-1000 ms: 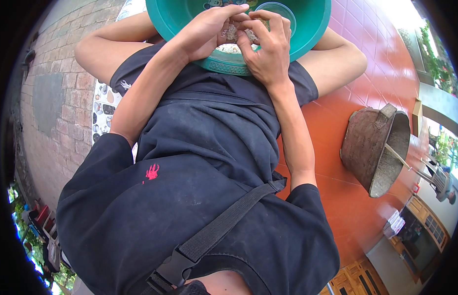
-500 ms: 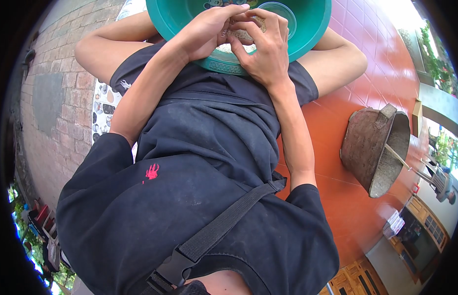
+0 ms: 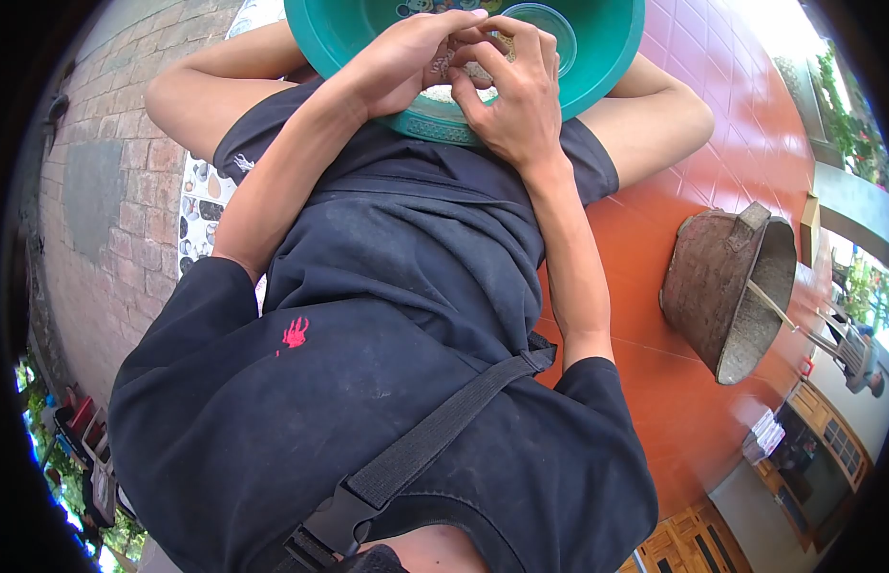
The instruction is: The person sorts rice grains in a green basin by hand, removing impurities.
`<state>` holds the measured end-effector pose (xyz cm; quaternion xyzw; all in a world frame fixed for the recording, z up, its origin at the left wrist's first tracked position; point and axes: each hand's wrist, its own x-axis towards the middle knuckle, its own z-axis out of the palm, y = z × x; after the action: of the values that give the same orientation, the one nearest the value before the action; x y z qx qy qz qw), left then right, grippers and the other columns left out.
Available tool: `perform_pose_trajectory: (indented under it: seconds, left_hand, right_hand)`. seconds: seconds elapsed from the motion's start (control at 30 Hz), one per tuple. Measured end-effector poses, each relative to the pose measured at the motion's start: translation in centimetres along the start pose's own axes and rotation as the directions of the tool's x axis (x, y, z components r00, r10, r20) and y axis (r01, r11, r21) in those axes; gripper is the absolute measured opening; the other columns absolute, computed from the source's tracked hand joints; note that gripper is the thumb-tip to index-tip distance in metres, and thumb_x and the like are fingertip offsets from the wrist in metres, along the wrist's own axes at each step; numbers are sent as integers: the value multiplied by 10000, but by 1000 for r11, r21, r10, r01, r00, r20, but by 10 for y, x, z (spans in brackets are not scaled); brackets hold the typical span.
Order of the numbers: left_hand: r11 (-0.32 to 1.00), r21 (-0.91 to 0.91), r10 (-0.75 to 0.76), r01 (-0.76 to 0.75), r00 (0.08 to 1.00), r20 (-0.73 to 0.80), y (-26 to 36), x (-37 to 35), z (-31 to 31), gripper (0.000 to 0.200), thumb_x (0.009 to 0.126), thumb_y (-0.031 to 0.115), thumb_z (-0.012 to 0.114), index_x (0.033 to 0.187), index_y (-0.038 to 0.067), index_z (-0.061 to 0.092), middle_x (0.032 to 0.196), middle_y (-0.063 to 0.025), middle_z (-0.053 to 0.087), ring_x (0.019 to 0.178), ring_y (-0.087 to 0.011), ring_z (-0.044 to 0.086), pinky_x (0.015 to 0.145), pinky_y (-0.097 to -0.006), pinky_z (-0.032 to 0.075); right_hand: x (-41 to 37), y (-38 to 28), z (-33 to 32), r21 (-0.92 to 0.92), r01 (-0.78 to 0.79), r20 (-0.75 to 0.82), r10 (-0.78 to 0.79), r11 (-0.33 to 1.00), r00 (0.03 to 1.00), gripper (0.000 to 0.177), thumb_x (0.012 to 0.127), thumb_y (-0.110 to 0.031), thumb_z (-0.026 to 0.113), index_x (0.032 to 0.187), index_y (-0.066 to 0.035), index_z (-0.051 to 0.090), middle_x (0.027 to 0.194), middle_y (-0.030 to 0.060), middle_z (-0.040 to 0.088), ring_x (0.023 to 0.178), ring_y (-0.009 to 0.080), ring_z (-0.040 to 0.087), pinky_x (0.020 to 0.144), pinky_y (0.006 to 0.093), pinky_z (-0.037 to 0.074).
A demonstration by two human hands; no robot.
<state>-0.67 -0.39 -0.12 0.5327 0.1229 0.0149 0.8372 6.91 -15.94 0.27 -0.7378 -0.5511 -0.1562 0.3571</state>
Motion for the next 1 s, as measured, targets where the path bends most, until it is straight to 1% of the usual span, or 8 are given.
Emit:
perform_pose_trajectory:
  seconds: [0.33,0.43,0.5,0.73,0.83,0.9,0.93,1.0]
  left_hand:
    - [1000,19,-2,2,1000,-8,-2,1,-1,376,1086,376,541,1205,45,672,1070,-61,705,956,-134,682,847,-300,582]
    - [999,41,-8,9,1000,-25,5,-1,2,391,1059,357,559,1235,24,664,1129,-108,714,1017,-210,701,867,-342,591]
    - [975,-174,-132,141,989,58,13,0,8,415,1108,323,444,1196,-17,664,1096,-114,719,924,-195,699,829,-317,562]
    - [953,-232,-182,193,981,70,10,4,5,461,1104,342,459,1137,-59,683,1102,-143,717,967,-193,693,863,-333,580]
    - [967,-224,-117,125,992,47,5,2,4,473,1102,348,464,1147,-74,674,1083,-161,719,971,-207,706,877,-342,597]
    - [985,-57,171,-165,979,115,5,-7,4,475,1106,340,457,1149,-84,666,1068,-172,718,966,-221,718,895,-347,605]
    - [985,-58,171,-165,979,115,8,-5,5,475,1106,340,457,1149,-84,666,1068,-172,718,966,-221,718,895,-347,605]
    - [952,-230,-186,200,979,80,16,2,7,466,1107,326,454,1145,-90,661,1082,-177,716,962,-236,725,901,-354,606]
  right_hand:
    - [0,-1,1,-17,3,1,-3,1000,1000,170,801,-204,797,955,-146,756,1262,63,591,1165,284,534,973,412,451]
    - [0,0,0,25,1,-16,0,1000,1000,170,798,-188,797,955,-139,754,1256,65,605,1145,290,542,972,409,454]
    - [-1,3,0,91,-1,-78,8,996,997,161,802,-168,788,957,-138,754,1232,74,630,1121,284,550,958,395,457]
    - [-2,8,-2,215,0,-212,47,977,976,130,833,-110,741,962,-117,749,1179,79,659,1090,264,552,923,371,450]
    - [-1,6,1,126,11,-191,14,992,982,106,865,-99,715,966,-107,744,1171,79,662,1075,264,560,923,373,452]
    - [0,7,0,119,-15,-214,40,993,976,102,896,-97,692,987,-97,738,1158,91,661,1073,270,561,948,380,444]
    - [-1,8,0,119,-15,-213,40,993,976,102,896,-97,692,987,-97,738,1158,91,661,1073,270,561,948,380,444]
    - [-3,12,0,209,-224,-417,294,952,860,109,913,-99,679,1007,-78,730,1173,102,647,1116,274,548,992,391,416]
